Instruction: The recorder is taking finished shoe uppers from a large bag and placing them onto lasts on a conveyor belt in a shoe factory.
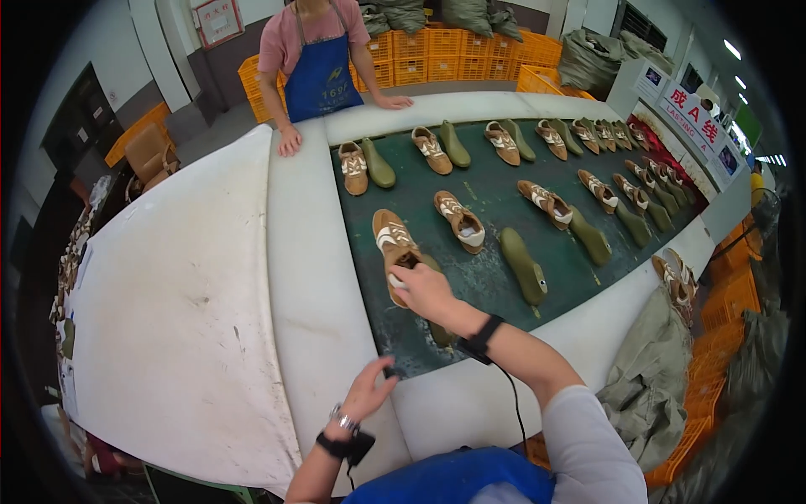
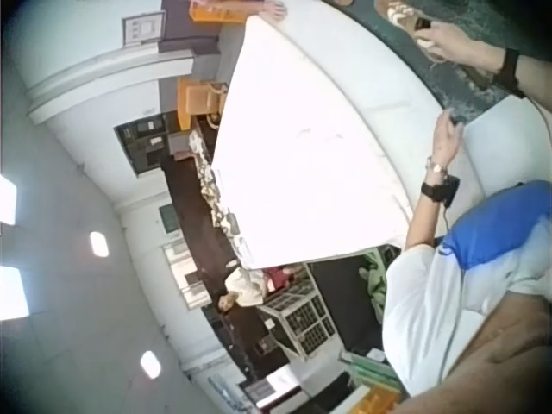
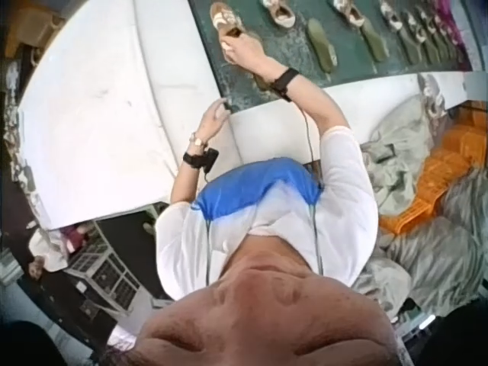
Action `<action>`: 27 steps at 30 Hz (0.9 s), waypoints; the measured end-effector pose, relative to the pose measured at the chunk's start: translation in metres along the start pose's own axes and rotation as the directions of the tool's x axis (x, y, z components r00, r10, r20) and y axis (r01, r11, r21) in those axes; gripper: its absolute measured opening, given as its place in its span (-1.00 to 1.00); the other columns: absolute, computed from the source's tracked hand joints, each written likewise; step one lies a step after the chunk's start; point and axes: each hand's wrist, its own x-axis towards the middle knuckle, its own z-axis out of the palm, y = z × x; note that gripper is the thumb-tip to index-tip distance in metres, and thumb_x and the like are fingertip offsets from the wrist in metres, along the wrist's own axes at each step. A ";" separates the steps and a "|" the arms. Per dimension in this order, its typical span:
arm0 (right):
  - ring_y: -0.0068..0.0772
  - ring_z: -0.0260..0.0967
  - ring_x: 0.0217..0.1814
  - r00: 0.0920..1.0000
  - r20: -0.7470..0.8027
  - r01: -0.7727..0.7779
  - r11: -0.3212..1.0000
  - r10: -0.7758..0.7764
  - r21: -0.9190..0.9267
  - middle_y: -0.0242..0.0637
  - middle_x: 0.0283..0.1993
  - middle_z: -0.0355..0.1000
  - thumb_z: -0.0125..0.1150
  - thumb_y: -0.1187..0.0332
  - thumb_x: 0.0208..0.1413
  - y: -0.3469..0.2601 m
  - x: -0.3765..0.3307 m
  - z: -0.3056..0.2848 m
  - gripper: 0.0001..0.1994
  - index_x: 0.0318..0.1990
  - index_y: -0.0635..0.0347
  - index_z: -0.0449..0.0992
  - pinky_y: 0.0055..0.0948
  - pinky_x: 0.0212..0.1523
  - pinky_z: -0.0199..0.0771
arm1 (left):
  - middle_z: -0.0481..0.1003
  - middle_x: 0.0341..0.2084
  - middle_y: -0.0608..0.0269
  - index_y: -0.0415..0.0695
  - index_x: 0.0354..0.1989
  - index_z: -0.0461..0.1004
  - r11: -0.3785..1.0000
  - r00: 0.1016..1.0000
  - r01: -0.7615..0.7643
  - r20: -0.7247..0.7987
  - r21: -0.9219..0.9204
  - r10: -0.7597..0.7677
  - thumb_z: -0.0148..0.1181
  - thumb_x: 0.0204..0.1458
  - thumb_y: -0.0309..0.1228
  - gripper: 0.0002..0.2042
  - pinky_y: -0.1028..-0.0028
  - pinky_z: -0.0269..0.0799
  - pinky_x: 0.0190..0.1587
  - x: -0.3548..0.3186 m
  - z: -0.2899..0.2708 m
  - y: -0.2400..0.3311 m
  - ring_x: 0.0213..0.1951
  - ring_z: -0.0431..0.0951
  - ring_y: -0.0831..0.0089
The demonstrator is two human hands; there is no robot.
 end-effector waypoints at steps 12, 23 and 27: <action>-0.11 0.35 -0.06 0.983 0.180 -0.066 0.982 0.033 0.179 -0.09 -0.07 0.37 0.06 0.40 -0.04 0.042 -0.075 -0.004 -0.59 0.04 0.15 0.33 -0.28 -0.05 0.34 | 0.45 -0.13 0.02 -0.22 -0.03 0.34 0.970 0.969 0.241 0.041 0.023 -0.242 0.13 -0.05 -0.40 -0.63 0.37 0.31 0.00 -0.152 -0.021 0.041 -0.04 0.43 0.19; -0.01 0.38 -0.13 0.140 0.055 -0.983 0.145 0.989 -0.110 -0.06 -0.19 0.44 0.05 0.36 -0.12 -0.047 -0.659 -0.060 -0.65 -0.10 0.14 0.45 -0.24 -0.15 0.38 | 0.43 -0.28 0.00 -0.21 -0.06 0.32 0.568 0.418 -0.817 0.785 0.104 0.457 0.18 -0.18 -0.47 -0.58 0.24 0.33 -0.14 -0.062 0.123 0.144 -0.20 0.41 0.07; 0.03 0.32 -0.03 -0.147 0.258 -0.970 -0.190 0.955 0.150 -0.01 -0.10 0.40 0.08 0.37 -0.15 -0.087 -0.755 -0.045 -0.61 -0.07 0.17 0.43 -0.23 -0.06 0.34 | 0.43 -0.25 0.03 -0.19 -0.04 0.32 0.527 0.206 -0.847 0.868 -0.072 0.451 0.22 -0.20 -0.42 -0.54 0.21 0.31 -0.09 -0.091 0.204 0.177 -0.16 0.40 0.08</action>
